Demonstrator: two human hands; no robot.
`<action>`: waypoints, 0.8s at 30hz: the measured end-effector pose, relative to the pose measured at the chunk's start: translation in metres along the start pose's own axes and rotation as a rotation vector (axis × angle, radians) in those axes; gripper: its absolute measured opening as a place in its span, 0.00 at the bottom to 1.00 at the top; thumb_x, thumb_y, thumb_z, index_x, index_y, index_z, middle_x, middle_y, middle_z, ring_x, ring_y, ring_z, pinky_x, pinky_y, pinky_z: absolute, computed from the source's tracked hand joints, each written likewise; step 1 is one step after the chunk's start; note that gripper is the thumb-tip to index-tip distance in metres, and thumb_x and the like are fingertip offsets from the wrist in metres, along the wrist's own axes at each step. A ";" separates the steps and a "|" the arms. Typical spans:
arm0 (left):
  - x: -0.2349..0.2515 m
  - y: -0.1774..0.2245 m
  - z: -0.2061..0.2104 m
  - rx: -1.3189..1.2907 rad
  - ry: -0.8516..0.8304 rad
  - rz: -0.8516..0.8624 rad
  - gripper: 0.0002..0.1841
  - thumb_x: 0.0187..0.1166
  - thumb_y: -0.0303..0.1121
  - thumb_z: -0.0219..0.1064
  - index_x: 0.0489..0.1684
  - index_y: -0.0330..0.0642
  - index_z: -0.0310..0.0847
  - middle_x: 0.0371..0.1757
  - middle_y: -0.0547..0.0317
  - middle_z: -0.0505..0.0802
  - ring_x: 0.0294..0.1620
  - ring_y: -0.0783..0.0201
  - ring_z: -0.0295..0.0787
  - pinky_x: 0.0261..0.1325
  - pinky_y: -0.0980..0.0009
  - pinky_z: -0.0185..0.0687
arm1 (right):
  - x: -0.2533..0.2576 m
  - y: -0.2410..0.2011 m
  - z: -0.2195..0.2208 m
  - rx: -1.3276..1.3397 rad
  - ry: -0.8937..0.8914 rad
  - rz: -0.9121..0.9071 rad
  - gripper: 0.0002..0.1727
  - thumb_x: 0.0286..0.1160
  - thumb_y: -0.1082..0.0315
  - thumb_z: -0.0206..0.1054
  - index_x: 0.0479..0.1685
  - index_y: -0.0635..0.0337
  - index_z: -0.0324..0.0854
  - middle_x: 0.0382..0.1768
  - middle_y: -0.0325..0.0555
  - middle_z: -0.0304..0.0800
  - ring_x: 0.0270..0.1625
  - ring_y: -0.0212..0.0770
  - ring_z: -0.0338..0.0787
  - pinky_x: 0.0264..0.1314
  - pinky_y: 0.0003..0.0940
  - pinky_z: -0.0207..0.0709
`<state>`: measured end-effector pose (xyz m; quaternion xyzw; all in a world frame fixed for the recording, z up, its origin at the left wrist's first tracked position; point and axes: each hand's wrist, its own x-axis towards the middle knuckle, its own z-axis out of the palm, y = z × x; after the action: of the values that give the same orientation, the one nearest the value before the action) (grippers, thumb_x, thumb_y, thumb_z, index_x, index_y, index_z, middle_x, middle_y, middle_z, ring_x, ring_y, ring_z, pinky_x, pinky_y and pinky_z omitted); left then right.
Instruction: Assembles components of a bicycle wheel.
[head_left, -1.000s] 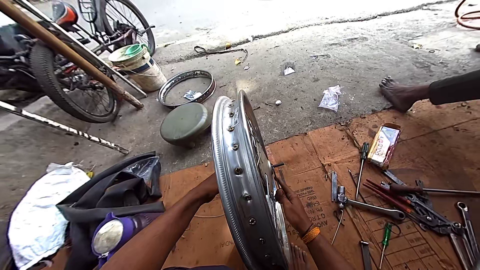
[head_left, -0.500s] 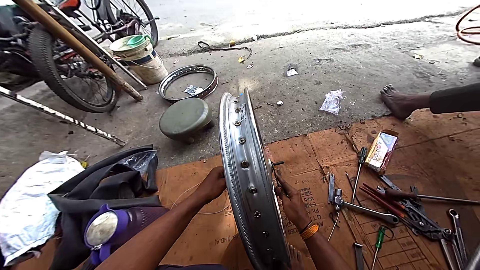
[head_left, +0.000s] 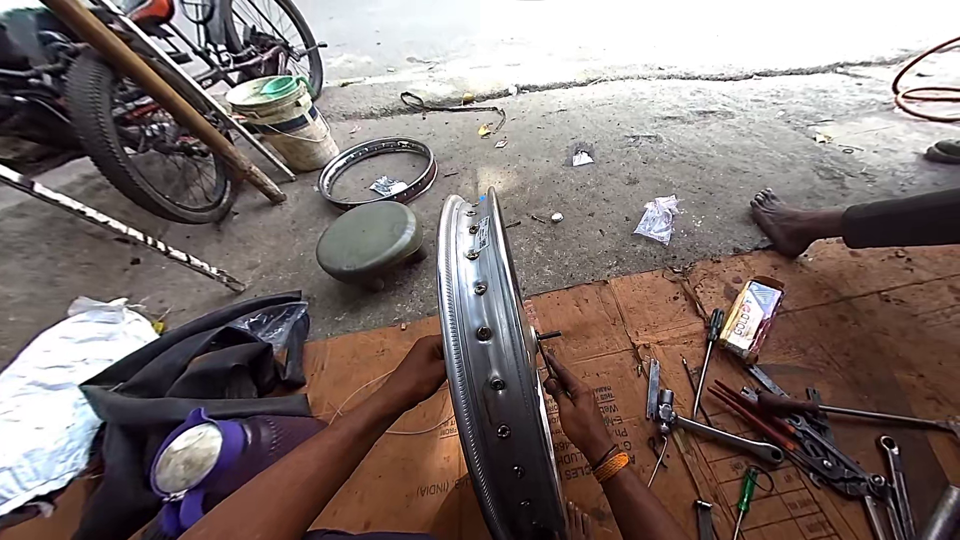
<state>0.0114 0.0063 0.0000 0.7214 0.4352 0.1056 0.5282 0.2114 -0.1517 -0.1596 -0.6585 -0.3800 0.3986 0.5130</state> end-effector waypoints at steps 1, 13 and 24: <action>0.000 0.006 0.000 0.014 0.001 -0.032 0.06 0.81 0.21 0.67 0.32 0.34 0.86 0.27 0.57 0.90 0.30 0.67 0.86 0.41 0.67 0.82 | 0.000 0.000 0.000 0.004 -0.005 -0.003 0.24 0.90 0.61 0.56 0.82 0.48 0.77 0.61 0.44 0.92 0.59 0.35 0.91 0.72 0.37 0.80; -0.002 -0.009 -0.001 0.021 0.019 0.042 0.07 0.80 0.19 0.66 0.48 0.36 0.86 0.36 0.60 0.93 0.37 0.72 0.90 0.45 0.73 0.87 | 0.001 -0.002 0.000 0.003 -0.018 -0.035 0.24 0.89 0.63 0.56 0.82 0.52 0.76 0.63 0.44 0.92 0.62 0.33 0.91 0.73 0.35 0.80; 0.009 -0.010 -0.011 -0.105 -0.169 -0.088 0.17 0.92 0.29 0.53 0.30 0.42 0.84 0.17 0.71 0.79 0.18 0.77 0.71 0.28 0.81 0.72 | -0.001 -0.012 0.003 0.069 -0.018 -0.008 0.24 0.87 0.66 0.56 0.80 0.59 0.77 0.62 0.47 0.92 0.62 0.33 0.90 0.72 0.34 0.80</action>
<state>0.0053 0.0204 -0.0064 0.6794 0.4142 0.0437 0.6041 0.2075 -0.1496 -0.1485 -0.6353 -0.3730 0.4153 0.5336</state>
